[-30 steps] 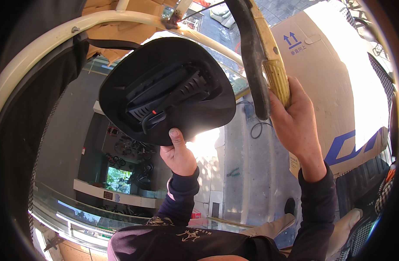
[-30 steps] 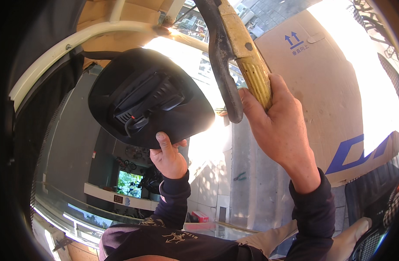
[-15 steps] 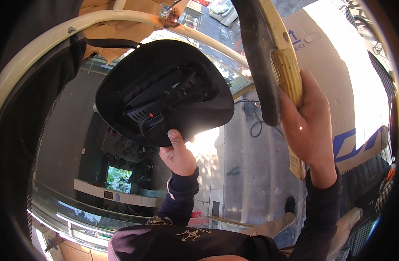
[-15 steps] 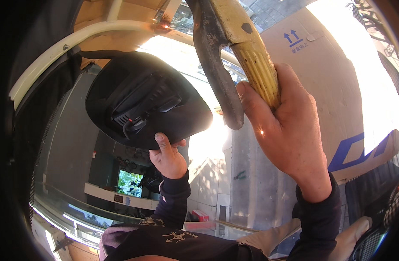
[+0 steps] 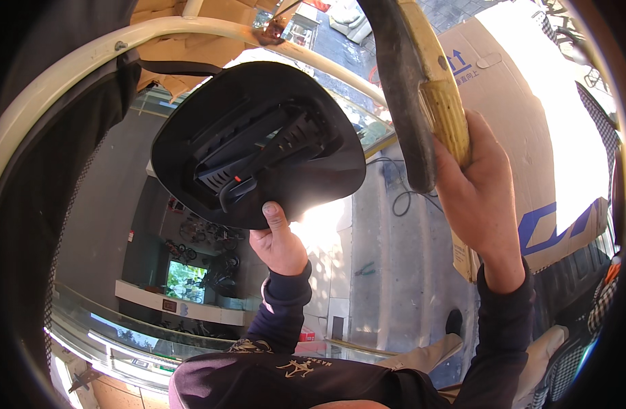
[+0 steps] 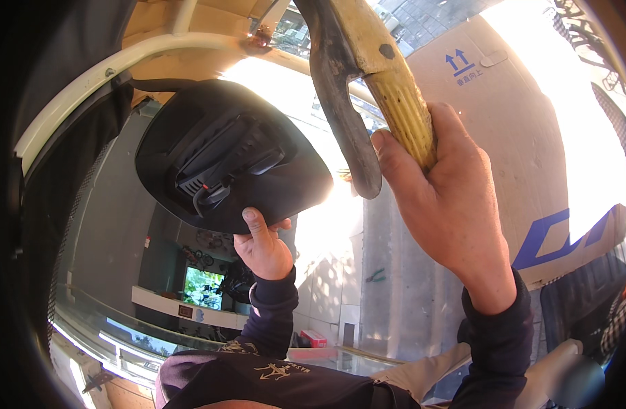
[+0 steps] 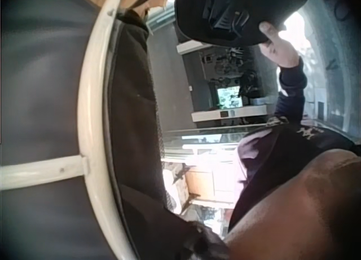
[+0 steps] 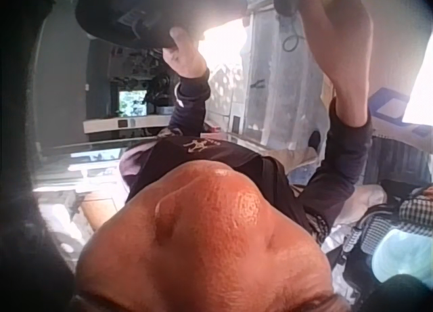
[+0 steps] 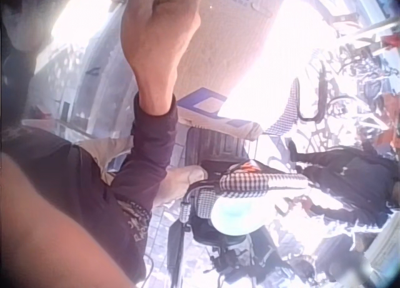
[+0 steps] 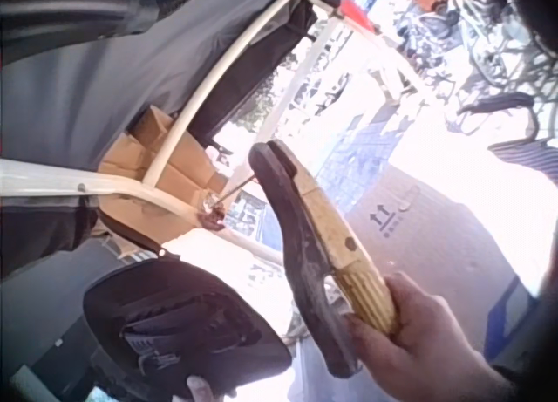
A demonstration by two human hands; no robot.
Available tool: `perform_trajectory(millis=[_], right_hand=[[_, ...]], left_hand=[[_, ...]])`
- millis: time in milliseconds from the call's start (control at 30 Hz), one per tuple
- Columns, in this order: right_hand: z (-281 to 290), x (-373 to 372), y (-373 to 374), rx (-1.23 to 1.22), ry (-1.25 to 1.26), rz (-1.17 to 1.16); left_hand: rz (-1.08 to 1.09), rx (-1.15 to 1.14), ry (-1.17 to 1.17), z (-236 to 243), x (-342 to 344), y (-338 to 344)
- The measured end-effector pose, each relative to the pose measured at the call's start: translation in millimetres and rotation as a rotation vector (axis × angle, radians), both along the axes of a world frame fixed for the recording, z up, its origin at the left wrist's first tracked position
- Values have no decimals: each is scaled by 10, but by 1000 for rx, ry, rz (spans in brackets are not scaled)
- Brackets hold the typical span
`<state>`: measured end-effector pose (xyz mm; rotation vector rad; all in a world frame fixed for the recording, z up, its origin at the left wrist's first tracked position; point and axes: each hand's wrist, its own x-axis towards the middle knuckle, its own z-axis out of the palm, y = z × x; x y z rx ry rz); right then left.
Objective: The person holds a black welding helmet in one hand and a welding torch in the other, then repeatedly activates the torch to produce sparks and bright flashes while keeping the helmet in front of the camera. The person adjusts the helmet angle several times during the process.
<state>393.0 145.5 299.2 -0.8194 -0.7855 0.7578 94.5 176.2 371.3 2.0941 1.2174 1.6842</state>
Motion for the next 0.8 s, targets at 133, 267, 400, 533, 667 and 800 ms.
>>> perform_trajectory(millis=[133, 267, 400, 533, 667, 800], right_hand=[[-3, 4, -6, -17, 15, 61], [-6, -25, 6, -23, 7, 47], [14, -21, -2, -54, -15, 61], [-3, -39, 30, -45, 8, 75], [5, -43, 49, -63, 21, 86], [4, -48, 63, -79, 15, 96]], left_hand=[[10, 16, 1, 4, -18, 10], [0, 10, -3, 18, 3, 7], [-8, 3, 4, 25, -18, 17], [-1, 6, -7, 10, -55, 40], [-15, 2, 1, 24, -22, 37], [-9, 21, -1, 20, 3, 47]])
